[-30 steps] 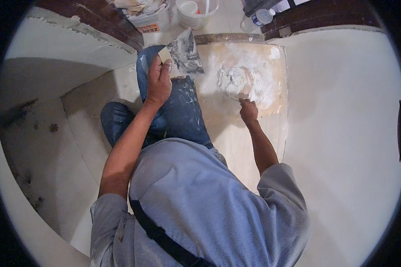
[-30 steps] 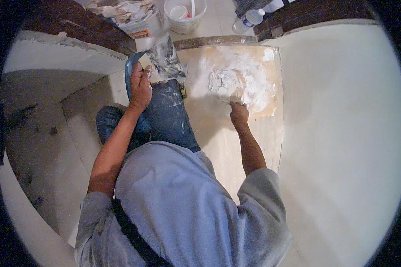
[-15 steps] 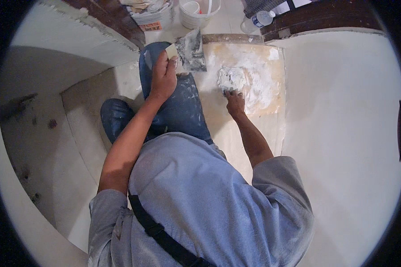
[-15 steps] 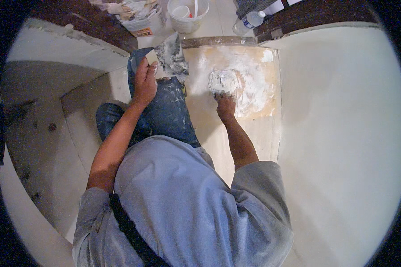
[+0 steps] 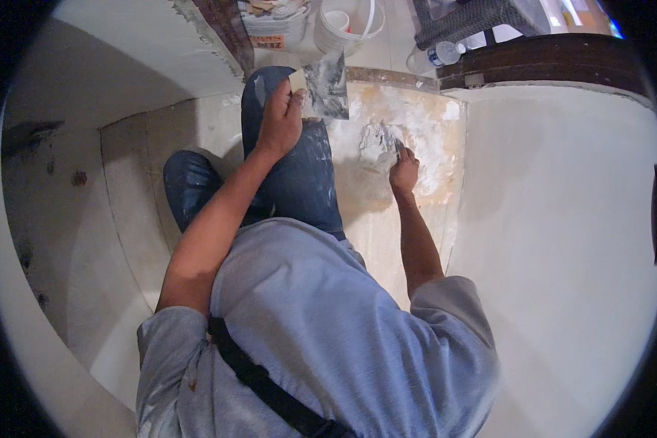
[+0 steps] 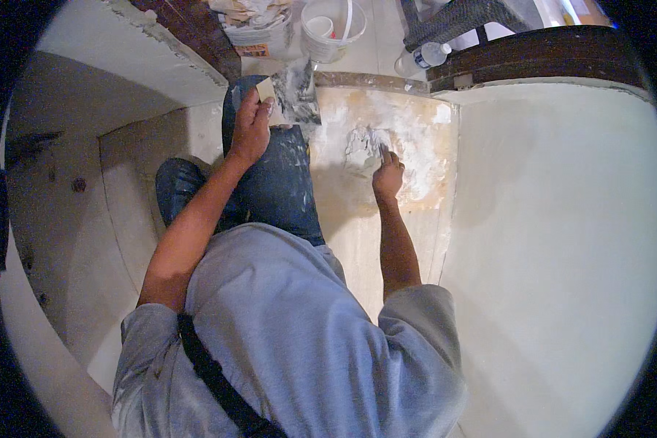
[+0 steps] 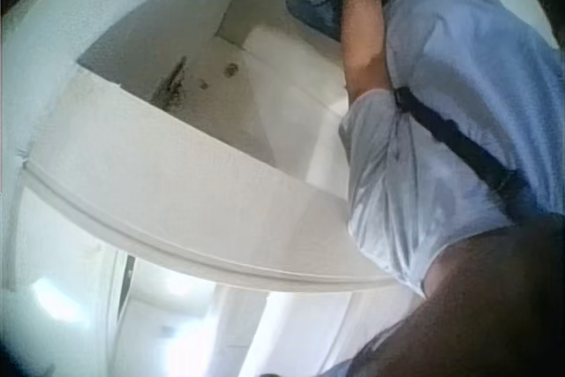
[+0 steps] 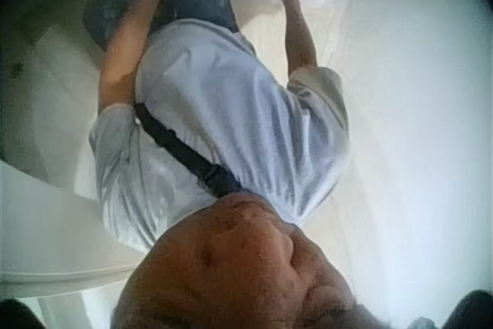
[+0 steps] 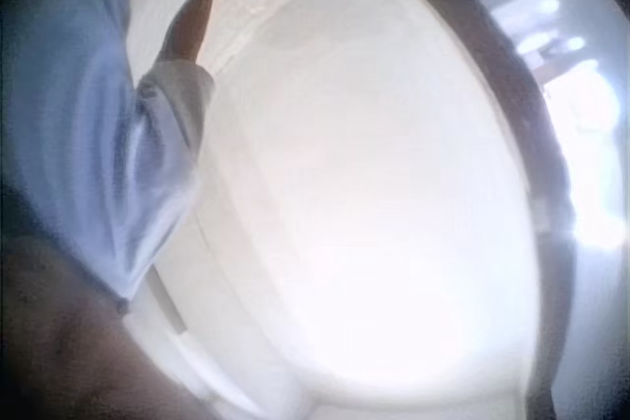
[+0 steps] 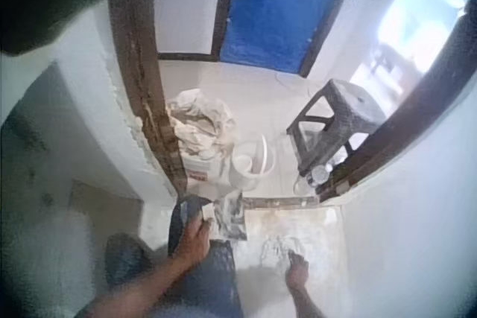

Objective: The person applies compound to an upper wall corner using putty knives, scoops paste from a board on the floor, and spreads the compound along the lower wall corner.

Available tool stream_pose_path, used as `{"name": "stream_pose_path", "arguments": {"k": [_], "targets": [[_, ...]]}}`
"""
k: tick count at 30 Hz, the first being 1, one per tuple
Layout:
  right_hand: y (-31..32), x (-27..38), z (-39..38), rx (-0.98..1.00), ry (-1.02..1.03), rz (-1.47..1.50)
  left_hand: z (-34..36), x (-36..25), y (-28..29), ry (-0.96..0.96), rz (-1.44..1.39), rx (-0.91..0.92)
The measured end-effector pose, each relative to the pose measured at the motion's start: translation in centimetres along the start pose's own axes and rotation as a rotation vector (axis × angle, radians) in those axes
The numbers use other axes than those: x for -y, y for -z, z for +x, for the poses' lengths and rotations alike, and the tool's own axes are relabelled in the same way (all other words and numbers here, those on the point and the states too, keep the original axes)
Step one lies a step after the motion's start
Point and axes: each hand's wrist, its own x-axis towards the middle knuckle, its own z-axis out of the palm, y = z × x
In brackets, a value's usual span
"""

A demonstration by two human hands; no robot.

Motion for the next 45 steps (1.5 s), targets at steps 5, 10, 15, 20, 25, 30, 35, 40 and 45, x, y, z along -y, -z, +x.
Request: {"name": "stream_pose_path", "arguments": {"k": [5,10,15,20,25,30,35,40,45], "targets": [[-4.2,-0.3,-0.5,0.047,0.043,-0.168,-0.2,-1.4,-0.4,-0.010,-0.063,0.030],[-4.8,-1.5,-1.8,0.260,0.049,-0.199,0.1,-0.5,0.0,-0.020,-0.095,0.061],[-3.0,-3.3,-3.7,0.429,0.085,-0.244,0.1,-1.1,0.0,-0.021,-0.040,0.030],[1.1,-3.9,-0.9,0.280,-0.086,-0.073,0.6,0.6,-0.4,0.047,-0.292,0.025],[-1.1,-0.1,0.8,0.057,0.180,-0.088,0.6,1.4,-0.6,0.037,-0.192,0.086],[-3.6,4.0,1.0,0.072,0.187,-0.266,0.1,1.3,-0.5,0.034,-0.280,0.054],[-4.6,3.9,-0.7,0.279,0.131,-0.196,0.0,-1.6,-0.3,-0.043,-0.032,-0.016],[-4.9,3.7,-0.7,0.284,0.176,-0.175,0.1,-0.5,-0.6,-0.031,-0.114,-0.019],[-1.7,1.3,2.1,0.376,0.135,-0.167,0.2,1.2,-0.8,0.025,-0.226,0.004]]}}
